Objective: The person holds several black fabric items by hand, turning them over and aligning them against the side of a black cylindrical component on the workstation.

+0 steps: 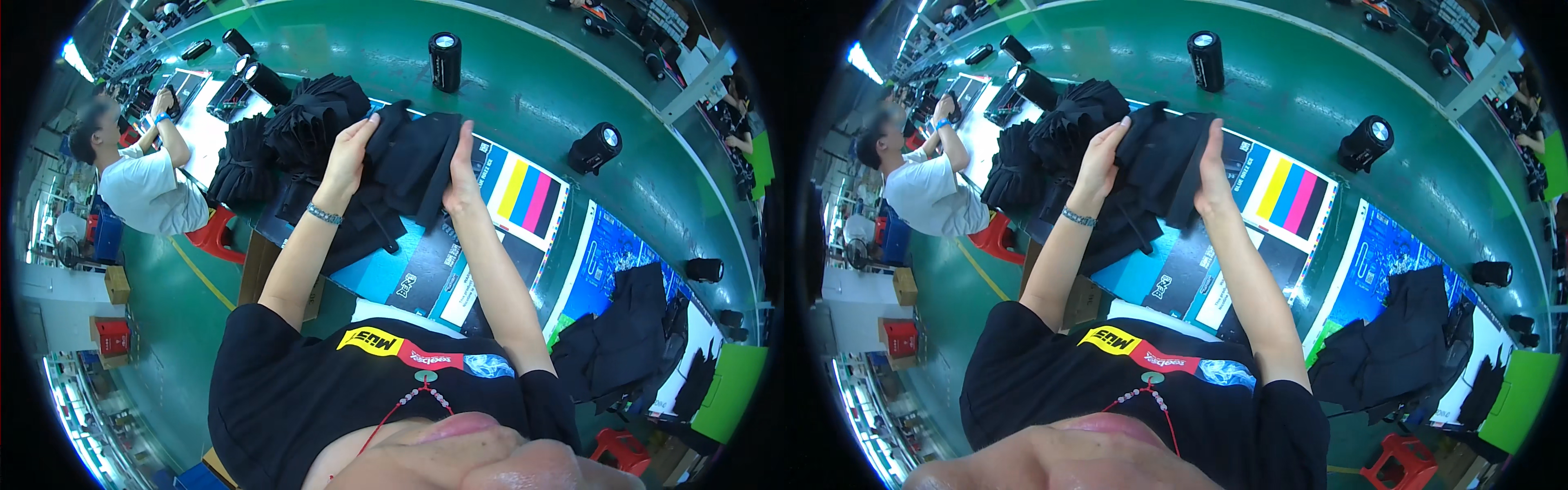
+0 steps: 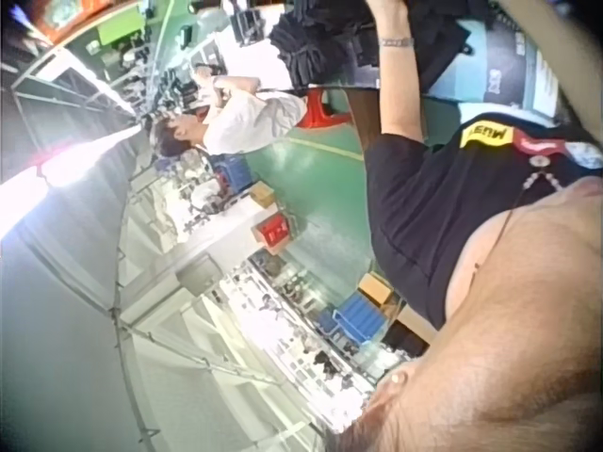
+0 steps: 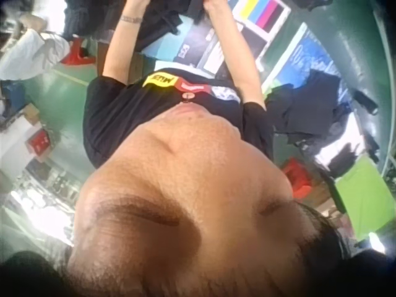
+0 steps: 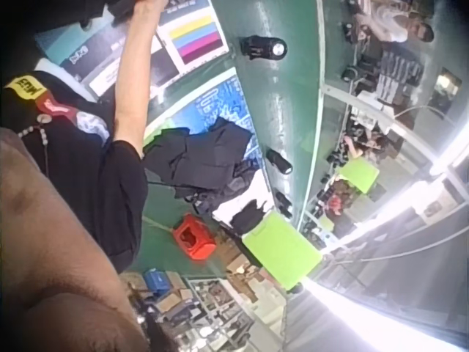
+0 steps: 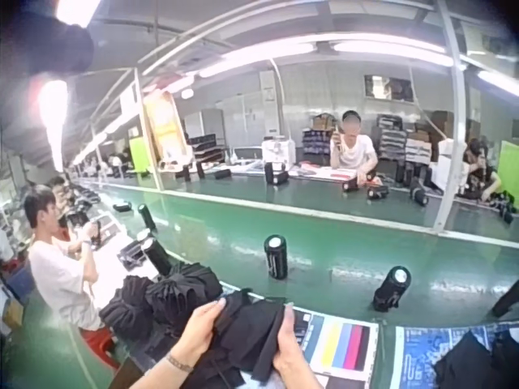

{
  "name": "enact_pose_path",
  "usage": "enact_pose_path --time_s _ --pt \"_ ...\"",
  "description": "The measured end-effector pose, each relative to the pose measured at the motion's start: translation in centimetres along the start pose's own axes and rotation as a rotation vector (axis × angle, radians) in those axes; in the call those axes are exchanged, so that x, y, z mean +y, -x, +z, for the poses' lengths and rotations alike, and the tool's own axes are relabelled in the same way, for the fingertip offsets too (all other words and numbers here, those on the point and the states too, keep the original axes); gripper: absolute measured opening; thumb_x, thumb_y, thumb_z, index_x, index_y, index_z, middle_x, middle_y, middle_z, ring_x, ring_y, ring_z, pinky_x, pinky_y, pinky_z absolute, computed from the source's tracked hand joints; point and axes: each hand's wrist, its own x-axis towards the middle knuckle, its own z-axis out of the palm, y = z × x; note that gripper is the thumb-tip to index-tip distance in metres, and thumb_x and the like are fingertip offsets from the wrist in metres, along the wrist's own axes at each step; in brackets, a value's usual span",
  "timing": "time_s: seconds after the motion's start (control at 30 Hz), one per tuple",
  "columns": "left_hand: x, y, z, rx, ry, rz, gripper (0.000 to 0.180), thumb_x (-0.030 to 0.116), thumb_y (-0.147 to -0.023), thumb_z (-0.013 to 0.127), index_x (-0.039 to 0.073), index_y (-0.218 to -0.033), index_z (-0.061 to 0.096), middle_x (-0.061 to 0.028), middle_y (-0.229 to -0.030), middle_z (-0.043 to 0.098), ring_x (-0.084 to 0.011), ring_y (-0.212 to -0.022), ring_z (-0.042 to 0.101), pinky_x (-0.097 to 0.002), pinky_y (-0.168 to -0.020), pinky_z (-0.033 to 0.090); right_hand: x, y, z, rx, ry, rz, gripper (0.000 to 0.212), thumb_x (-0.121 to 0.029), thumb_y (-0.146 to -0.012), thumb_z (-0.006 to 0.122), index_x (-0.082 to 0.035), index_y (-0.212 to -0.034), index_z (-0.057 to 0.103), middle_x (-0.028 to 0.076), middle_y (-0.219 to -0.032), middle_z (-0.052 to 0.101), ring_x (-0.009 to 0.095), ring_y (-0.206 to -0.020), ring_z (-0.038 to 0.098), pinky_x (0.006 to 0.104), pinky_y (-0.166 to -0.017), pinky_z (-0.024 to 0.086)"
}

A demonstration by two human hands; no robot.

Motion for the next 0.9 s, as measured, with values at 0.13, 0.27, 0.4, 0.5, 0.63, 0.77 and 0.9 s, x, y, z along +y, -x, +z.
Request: enact_pose_path --time_s 0.13,0.27,0.4,0.5,0.63,0.77,0.9 --pt "0.7 -0.2 0.9 -0.070 -0.026 0.026 0.028 0.017 -0.097 0.050 -0.005 -0.113 0.059 -0.0120 -0.106 0.066 -0.0157 -0.093 0.064 -0.0260 -0.088 0.047 -0.4 -0.4 -4.2 0.120 0.213 -0.182 0.034 -0.021 -0.088 0.063 0.000 -0.114 0.057 0.009 -0.106 0.063 0.021 -0.097 0.062 0.0321 -0.084 0.049" --pt "0.3 -0.2 0.3 -0.083 -0.231 0.109 0.031 0.012 -0.091 0.058 -0.006 -0.117 0.056 -0.0130 -0.107 0.065 -0.0172 -0.095 0.064 -0.0271 -0.088 0.048 -2.2 1.0 -3.7 0.113 0.158 -0.233 0.026 -0.009 -0.084 0.065 -0.001 -0.108 0.060 0.009 -0.099 0.065 0.021 -0.091 0.064 0.0325 -0.081 0.052" --pt "-1.4 -0.6 -0.9 0.060 -0.821 0.412 0.046 0.019 -0.085 0.068 -0.006 -0.119 0.052 -0.0111 -0.109 0.064 -0.0192 -0.100 0.062 -0.0287 -0.091 0.046 -3.7 2.4 -2.1 0.018 0.201 -0.296 0.025 -0.009 -0.083 0.067 -0.003 -0.106 0.061 0.007 -0.094 0.066 0.018 -0.086 0.066 0.0295 -0.078 0.053" --pt "-0.6 -0.3 2.3 0.127 -0.804 0.484 0.043 0.022 -0.087 0.067 -0.006 -0.117 0.055 -0.0081 -0.106 0.064 -0.0168 -0.105 0.059 -0.0291 -0.091 0.045 -3.4 2.7 -1.8 0.009 0.323 -0.330 0.028 -0.008 -0.080 0.071 -0.003 -0.106 0.061 0.006 -0.095 0.066 0.016 -0.087 0.065 0.0284 -0.079 0.052" --pt "0.6 1.1 5.3 -0.206 -0.392 -0.001 0.026 0.017 -0.093 0.058 -0.001 -0.113 0.061 -0.0044 -0.101 0.064 -0.0086 -0.092 0.058 -0.0231 -0.081 0.046 -2.0 3.3 -0.5 -0.048 0.443 -0.351 0.033 -0.007 -0.075 0.076 -0.002 -0.104 0.062 0.005 -0.098 0.065 0.014 -0.090 0.063 0.0268 -0.079 0.050" --pt "-0.3 1.0 5.0 -0.253 0.119 -0.088 0.013 0.013 -0.093 0.057 0.004 -0.099 0.063 -0.0004 -0.094 0.064 -0.0070 -0.089 0.059 -0.0218 -0.079 0.047 -2.3 4.3 0.0 -0.024 0.422 -0.309 0.030 -0.010 -0.078 0.074 -0.002 -0.104 0.062 0.005 -0.098 0.066 0.014 -0.090 0.063 0.0266 -0.080 0.049" --pt "-0.3 1.1 4.9 -0.185 0.209 -0.059 0.013 0.013 -0.094 0.056 0.005 -0.102 0.062 -0.0005 -0.095 0.063 -0.0086 -0.090 0.060 -0.0220 -0.081 0.048 -3.1 4.2 -1.2 0.007 0.350 -0.242 0.027 -0.012 -0.082 0.070 -0.002 -0.105 0.062 0.006 -0.097 0.066 0.016 -0.091 0.064 0.0278 -0.080 0.050"
